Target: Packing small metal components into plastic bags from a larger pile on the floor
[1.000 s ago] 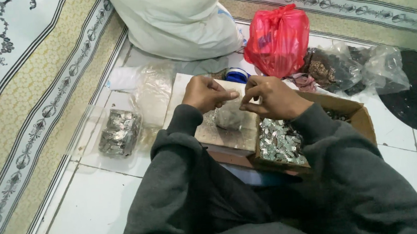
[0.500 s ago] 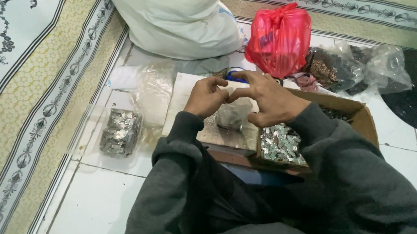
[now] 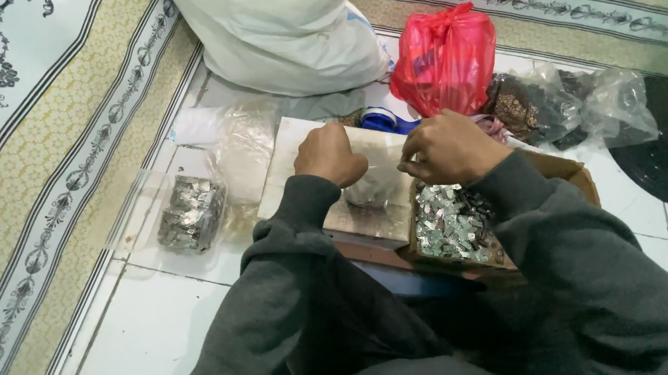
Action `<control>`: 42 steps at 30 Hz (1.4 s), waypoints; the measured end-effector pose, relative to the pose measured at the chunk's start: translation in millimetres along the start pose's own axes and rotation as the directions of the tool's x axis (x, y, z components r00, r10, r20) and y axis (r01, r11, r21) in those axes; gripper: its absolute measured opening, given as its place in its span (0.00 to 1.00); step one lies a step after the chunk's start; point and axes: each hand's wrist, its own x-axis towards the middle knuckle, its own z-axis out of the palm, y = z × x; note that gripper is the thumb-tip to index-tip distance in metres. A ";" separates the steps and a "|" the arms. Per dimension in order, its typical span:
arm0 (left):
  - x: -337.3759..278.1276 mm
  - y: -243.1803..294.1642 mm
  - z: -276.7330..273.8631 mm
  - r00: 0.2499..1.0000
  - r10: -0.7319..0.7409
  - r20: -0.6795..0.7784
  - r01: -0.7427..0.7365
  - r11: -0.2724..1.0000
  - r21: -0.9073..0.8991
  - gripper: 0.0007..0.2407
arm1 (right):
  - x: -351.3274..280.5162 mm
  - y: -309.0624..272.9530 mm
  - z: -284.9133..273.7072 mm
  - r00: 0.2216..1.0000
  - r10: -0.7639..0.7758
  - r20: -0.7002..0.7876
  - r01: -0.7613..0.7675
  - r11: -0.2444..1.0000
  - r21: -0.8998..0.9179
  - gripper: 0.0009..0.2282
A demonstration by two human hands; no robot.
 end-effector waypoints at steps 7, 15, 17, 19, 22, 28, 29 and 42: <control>39.9 -11.7 12.6 0.989 0.075 -0.127 -0.091 0.988 -0.128 0.06 | 18.3 24.6 11.4 0.981 0.020 -0.193 0.010 0.988 0.152 0.04; 10.6 7.7 0.4 0.963 0.074 -0.259 -0.111 0.985 -0.130 0.09 | 19.2 47.8 42.7 0.832 -0.109 -0.544 0.100 0.994 -0.046 0.03; -12.3 2.6 14.7 0.965 0.099 -0.244 -0.134 0.982 -0.132 0.10 | -2.0 28.7 46.6 0.839 -0.121 -0.531 0.120 0.992 -0.037 0.04; -29.3 -10.1 36.8 0.965 0.121 -0.232 -0.155 0.979 -0.134 0.11 | -22.1 3.5 38.3 0.844 -0.138 -0.518 0.144 0.989 -0.028 0.04; -51.7 -34.5 74.9 0.929 0.182 -0.322 -0.238 0.960 -0.144 0.08 | -50.4 -34.1 22.2 0.879 -0.119 -0.463 0.173 0.982 0.077 0.02; -106.3 -57.7 105.4 0.888 0.299 -0.350 -0.348 0.934 -0.085 0.08 | -97.7 -72.3 54.4 0.835 -0.144 -0.532 0.301 0.927 0.222 0.03; -111.1 -61.6 109.1 0.876 0.333 -0.348 -0.373 0.926 -0.053 0.07 | -104.7 -75.8 62.9 0.829 -0.112 -0.548 0.299 0.917 0.265 0.01; -132.7 -85.5 124.0 0.763 0.600 -0.241 -0.566 0.800 0.199 0.05 | -117.7 -93.0 115.0 0.856 0.264 -0.445 0.224 0.586 0.779 0.06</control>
